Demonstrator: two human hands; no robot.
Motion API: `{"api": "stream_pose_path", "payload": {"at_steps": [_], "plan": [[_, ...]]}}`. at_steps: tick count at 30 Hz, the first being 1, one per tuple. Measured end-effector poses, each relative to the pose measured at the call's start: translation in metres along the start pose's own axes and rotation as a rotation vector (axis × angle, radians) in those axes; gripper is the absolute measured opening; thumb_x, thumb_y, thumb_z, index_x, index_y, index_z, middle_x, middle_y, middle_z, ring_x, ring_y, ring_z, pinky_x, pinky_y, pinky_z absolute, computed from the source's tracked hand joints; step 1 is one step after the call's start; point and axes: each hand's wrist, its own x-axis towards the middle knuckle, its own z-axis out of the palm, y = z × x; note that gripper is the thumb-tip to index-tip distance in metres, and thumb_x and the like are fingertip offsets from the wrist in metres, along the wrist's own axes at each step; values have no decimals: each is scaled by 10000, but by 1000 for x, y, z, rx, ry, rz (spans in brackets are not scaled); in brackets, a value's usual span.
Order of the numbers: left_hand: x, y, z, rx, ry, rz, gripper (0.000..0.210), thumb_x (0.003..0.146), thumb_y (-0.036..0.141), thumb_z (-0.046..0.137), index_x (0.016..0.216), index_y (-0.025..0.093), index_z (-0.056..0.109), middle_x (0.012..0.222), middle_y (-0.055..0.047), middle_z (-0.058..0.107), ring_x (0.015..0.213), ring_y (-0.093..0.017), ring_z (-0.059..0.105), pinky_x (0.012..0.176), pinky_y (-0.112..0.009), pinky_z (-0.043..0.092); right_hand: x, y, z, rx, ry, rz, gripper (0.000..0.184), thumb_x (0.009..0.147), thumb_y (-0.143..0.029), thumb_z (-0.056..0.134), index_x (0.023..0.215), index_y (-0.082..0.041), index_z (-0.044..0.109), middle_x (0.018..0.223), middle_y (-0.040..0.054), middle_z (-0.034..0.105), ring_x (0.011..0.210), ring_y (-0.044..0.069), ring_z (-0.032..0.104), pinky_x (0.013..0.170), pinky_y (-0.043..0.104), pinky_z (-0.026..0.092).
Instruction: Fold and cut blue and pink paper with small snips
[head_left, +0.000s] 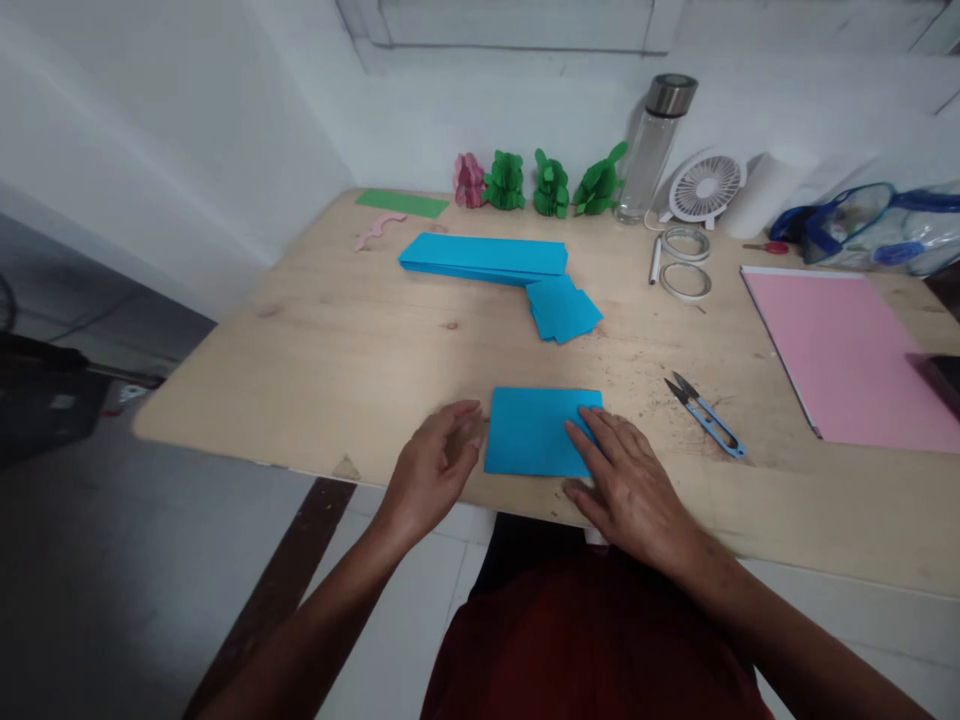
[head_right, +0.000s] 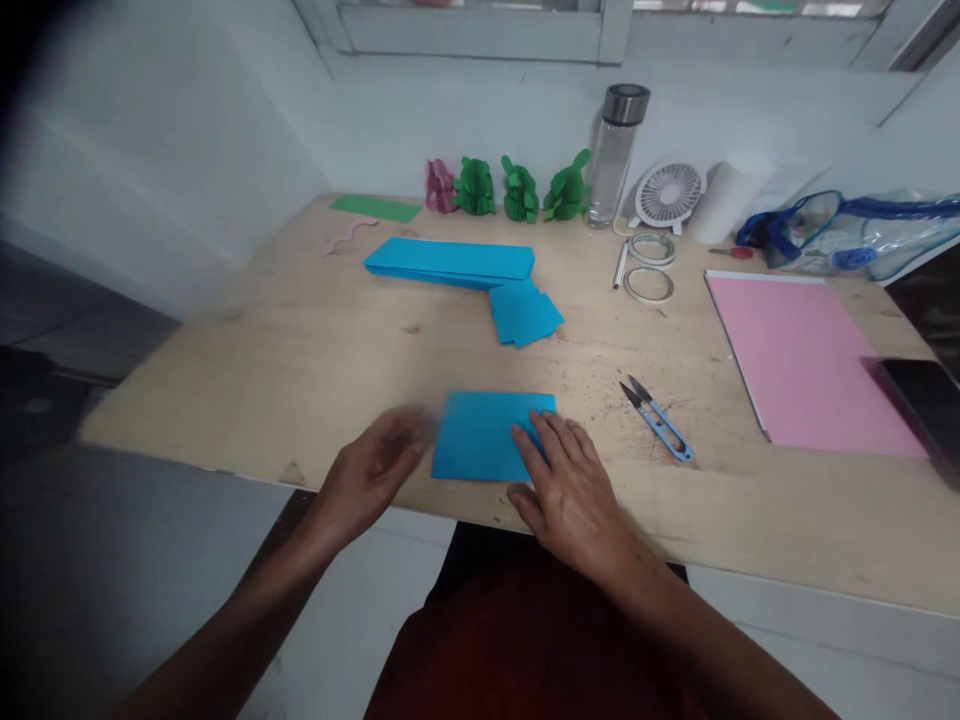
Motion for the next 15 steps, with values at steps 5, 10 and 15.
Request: {"api": "stream_pose_path", "payload": {"at_steps": [5,10,15], "plan": [[4,9,1,-220,-63,-46,347,857,352,539,1169,201,553,1176,-100,645,1098,-248,606,853,-413,530,-2,2,5,51,47,19,631,894,-341,493,1457,-147,286,1466,184,368,1360,323,311,1038,549,366],[3,32,3,-586,-62,-94,359,880,334,531,1212,200,500,1198,-106,636,1109,-242,603,930,-437,500,-3,3,6,108,99,53,707,889,-318,500,1493,-164,167,1470,181,360,1347,316,341,1038,535,378],[5,66,9,-756,-137,20,412,880,298,537,1273,227,438,1295,-95,573,1162,-244,568,986,-437,473,-2,3,6,231,159,136,689,873,-324,506,1472,-145,217,1446,179,391,1328,311,366,1034,523,385]]}}
